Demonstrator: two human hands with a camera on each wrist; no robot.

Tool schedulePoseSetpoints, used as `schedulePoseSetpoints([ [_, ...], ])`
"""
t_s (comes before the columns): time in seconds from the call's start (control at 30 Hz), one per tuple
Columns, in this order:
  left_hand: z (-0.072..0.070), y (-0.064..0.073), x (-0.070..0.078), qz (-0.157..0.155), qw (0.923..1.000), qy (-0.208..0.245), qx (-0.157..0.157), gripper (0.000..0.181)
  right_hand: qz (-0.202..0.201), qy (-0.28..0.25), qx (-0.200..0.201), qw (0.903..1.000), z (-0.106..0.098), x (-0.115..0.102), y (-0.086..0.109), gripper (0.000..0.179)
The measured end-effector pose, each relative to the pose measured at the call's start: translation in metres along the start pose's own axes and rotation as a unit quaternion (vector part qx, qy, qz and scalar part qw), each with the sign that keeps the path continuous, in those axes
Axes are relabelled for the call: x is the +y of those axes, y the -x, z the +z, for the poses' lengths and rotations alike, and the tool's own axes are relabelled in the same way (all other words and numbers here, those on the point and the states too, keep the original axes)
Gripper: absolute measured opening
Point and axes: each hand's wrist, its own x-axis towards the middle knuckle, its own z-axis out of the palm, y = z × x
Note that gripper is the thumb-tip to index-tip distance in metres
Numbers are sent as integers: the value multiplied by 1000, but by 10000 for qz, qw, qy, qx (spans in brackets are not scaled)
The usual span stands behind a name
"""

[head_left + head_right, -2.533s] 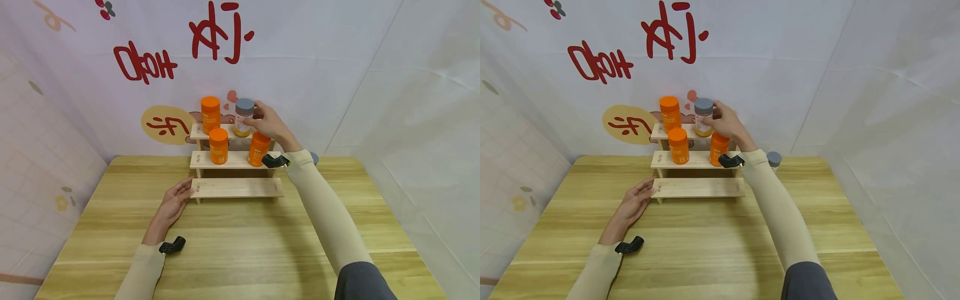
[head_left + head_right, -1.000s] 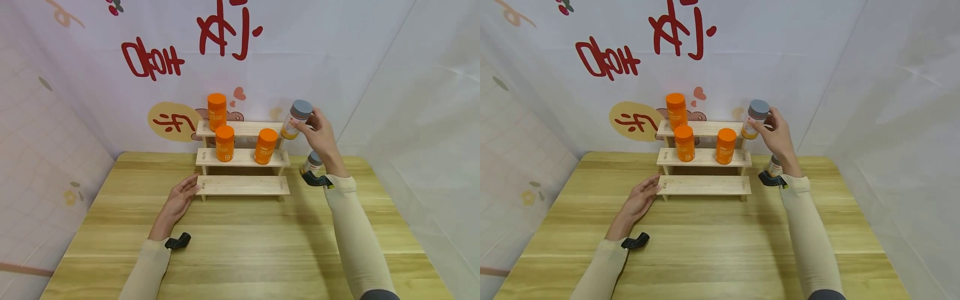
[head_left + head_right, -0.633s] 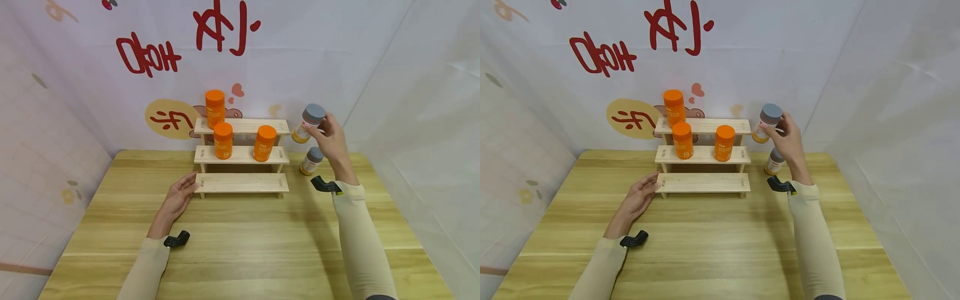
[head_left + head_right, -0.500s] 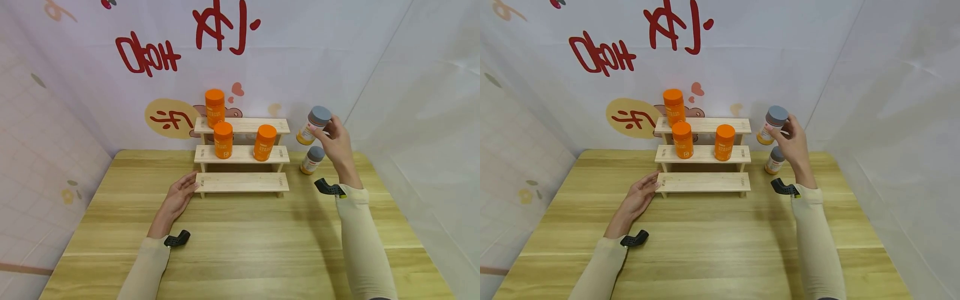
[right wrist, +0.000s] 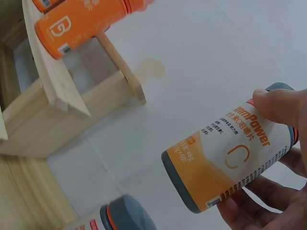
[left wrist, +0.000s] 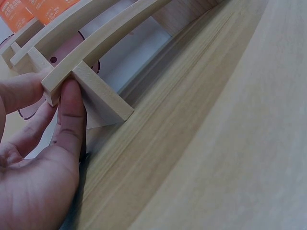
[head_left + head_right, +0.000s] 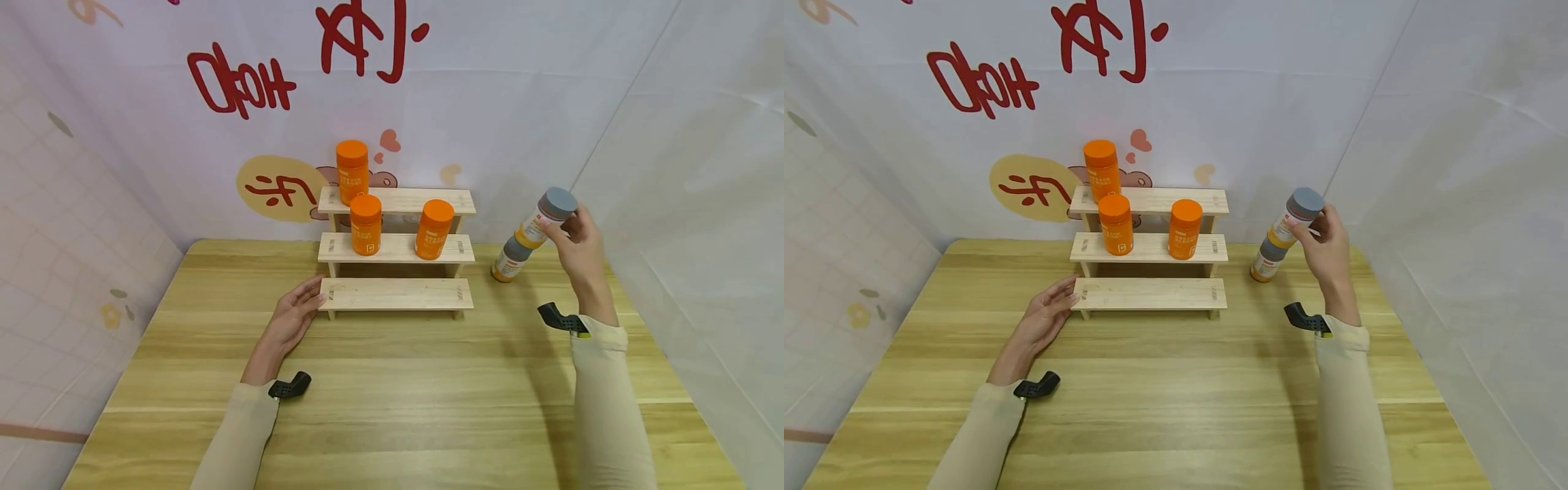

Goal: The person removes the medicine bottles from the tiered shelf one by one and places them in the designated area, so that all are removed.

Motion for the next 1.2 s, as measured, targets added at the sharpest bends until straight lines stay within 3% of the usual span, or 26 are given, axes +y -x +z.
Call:
schedulePoseSetpoints([
  [0.33,1,0,-1,-19,10000,-7,0,64,443,490,264,9975,-24,20,7,55],
  [0.57,2,-1,-1,-20,10000,63,-22,67,844,418,342,9950,-40,40,6,56],
  [0.8,1,-2,-2,-35,10000,42,35,64,1025,678,239,9921,-42,63,8,59],
  [1.2,-1,-2,0,-45,10000,37,-38,67,945,761,-64,9926,-37,106,10,60],
])
